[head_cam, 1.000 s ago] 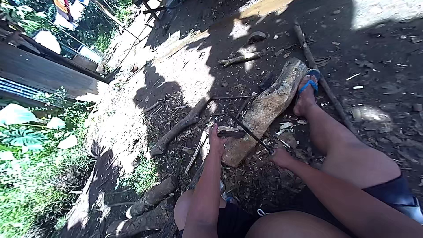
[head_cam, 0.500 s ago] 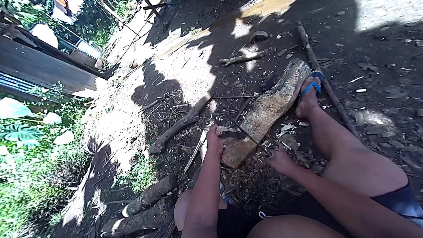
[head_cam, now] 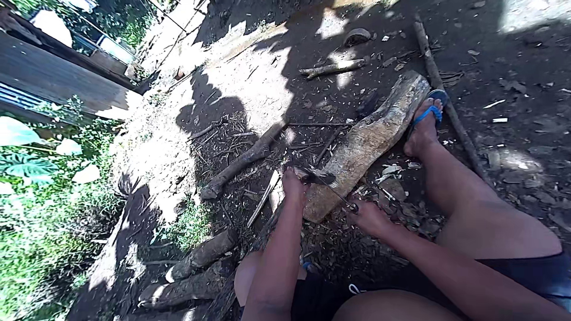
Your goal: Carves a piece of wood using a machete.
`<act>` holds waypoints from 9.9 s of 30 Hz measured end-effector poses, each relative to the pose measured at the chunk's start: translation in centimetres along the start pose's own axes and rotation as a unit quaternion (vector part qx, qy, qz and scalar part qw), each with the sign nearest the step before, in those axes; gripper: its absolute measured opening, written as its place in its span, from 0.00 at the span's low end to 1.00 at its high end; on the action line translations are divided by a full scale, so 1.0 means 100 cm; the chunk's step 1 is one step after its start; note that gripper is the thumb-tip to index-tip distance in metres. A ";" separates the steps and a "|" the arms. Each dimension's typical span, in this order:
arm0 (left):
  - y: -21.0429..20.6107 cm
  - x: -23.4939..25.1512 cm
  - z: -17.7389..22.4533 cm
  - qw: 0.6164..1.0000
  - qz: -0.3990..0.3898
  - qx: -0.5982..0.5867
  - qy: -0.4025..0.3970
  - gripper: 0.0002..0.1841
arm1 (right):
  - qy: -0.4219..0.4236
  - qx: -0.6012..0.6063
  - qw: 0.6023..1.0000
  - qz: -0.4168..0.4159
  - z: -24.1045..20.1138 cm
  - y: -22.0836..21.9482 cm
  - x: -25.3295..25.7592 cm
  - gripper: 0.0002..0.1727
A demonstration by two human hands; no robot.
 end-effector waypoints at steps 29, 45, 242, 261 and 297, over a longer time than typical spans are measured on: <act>-0.005 0.002 0.003 0.999 0.019 -0.009 0.028 0.28 | 0.241 0.113 0.943 0.199 -0.066 0.054 -0.039 0.17; -0.003 -0.003 -0.008 0.999 0.038 -0.010 0.031 0.30 | 0.329 0.057 0.926 0.179 -0.079 0.050 -0.055 0.18; 0.013 0.016 0.000 0.999 0.041 0.017 0.000 0.24 | -0.113 -0.009 0.993 -0.009 0.062 -0.014 0.031 0.21; 0.025 0.003 0.010 0.988 -0.055 0.120 0.083 0.32 | 0.032 0.048 0.995 0.079 0.009 0.011 -0.014 0.24; 0.050 0.012 0.044 0.826 -0.249 0.469 -0.188 0.29 | -0.065 0.073 0.989 0.108 0.062 0.001 0.011 0.28</act>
Point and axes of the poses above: each hand's wrist, its own x-axis towards the middle knuckle, its own y-axis out of the back of the hand, z = x × y, the point moved 1 cm from there along x, towards the middle knuckle, and after that the axes turned 4 degrees about -x, right-handed, at the moved point
